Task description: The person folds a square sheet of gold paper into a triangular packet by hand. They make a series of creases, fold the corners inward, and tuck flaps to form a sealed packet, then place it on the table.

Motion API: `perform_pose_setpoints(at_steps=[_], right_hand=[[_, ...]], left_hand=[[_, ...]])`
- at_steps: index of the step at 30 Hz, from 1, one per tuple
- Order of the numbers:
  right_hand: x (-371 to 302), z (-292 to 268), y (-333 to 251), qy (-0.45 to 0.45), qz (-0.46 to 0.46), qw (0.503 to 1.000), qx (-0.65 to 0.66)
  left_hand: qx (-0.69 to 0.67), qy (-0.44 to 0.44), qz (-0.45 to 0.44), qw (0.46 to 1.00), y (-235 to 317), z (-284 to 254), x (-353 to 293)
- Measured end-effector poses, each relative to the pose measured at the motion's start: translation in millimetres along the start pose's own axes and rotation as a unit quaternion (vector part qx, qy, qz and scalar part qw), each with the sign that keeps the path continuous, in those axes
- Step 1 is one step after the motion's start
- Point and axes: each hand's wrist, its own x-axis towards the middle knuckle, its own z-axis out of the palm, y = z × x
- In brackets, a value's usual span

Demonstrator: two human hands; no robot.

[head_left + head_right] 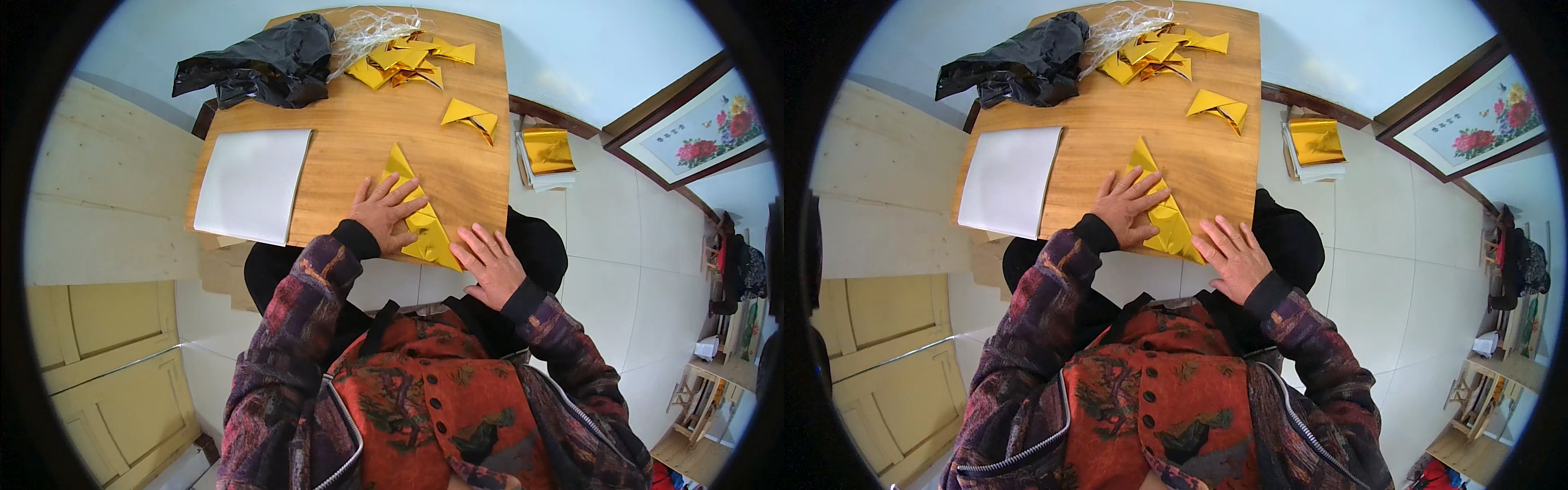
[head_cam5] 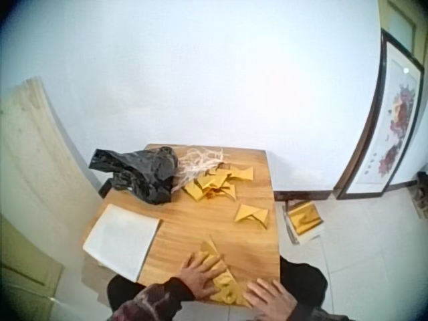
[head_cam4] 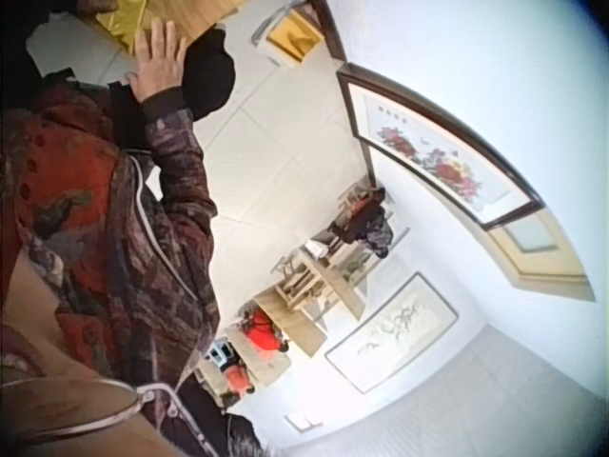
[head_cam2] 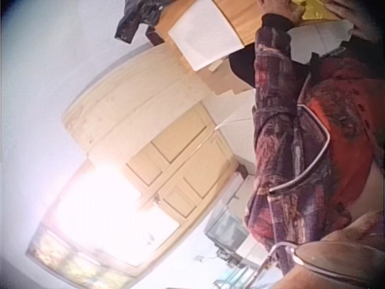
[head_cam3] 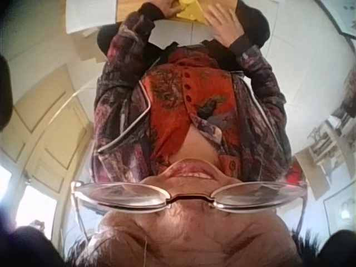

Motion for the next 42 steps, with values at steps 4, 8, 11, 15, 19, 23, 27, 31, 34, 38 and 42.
perform_pose_setpoints(at_steps=[4, 8, 11, 15, 19, 23, 27, 31, 34, 38, 42], right_hand=[[9.8, 10.7, 0.9, 0.038, -0.044, 0.998, -0.012], [20.3, 26.4, -3.3, 0.147, -0.081, 0.985, -0.047], [24.5, 30.8, -2.0, 0.155, -0.089, 0.983, -0.049], [27.6, 30.9, -3.0, 0.176, -0.095, 0.979, -0.044], [30.3, 25.7, -4.7, 0.190, -0.090, 0.977, -0.017], [36.8, 17.1, -2.7, 0.187, -0.077, 0.979, 0.037], [46.1, 12.3, -0.4, 0.183, -0.051, 0.971, 0.143], [52.3, 11.1, 1.5, 0.169, -0.016, 0.952, 0.257], [53.5, 9.3, 1.7, 0.142, 0.011, 0.944, 0.299], [56.6, 5.8, -0.8, 0.122, 0.063, 0.937, 0.320], [64.7, 3.6, -5.1, 0.131, 0.095, 0.931, 0.328]], left_hand=[[-0.008, -0.010, 0.068, 0.998, -9.1, -1.8, 5.0], [0.009, 0.000, 0.079, 0.997, -9.6, 3.0, 5.7], [0.006, -0.007, 0.071, 0.997, -7.7, 4.3, 5.6], [-0.009, -0.015, 0.062, 0.998, -4.9, -1.0, 4.7], [-0.019, -0.036, 0.048, 0.998, -1.3, -4.7, 4.8], [-0.013, -0.033, 0.055, 0.998, -1.5, -5.4, 4.7], [-0.005, -0.033, 0.062, 0.998, -2.8, -5.5, 4.4], [0.009, -0.035, 0.073, 0.997, -3.3, -6.8, 3.8], [0.016, -0.048, 0.078, 0.996, -4.2, -9.1, 4.1], [0.019, -0.057, 0.087, 0.994, -4.9, -12.3, 4.9], [0.012, -0.058, 0.089, 0.994, -4.7, -13.2, 4.9]])
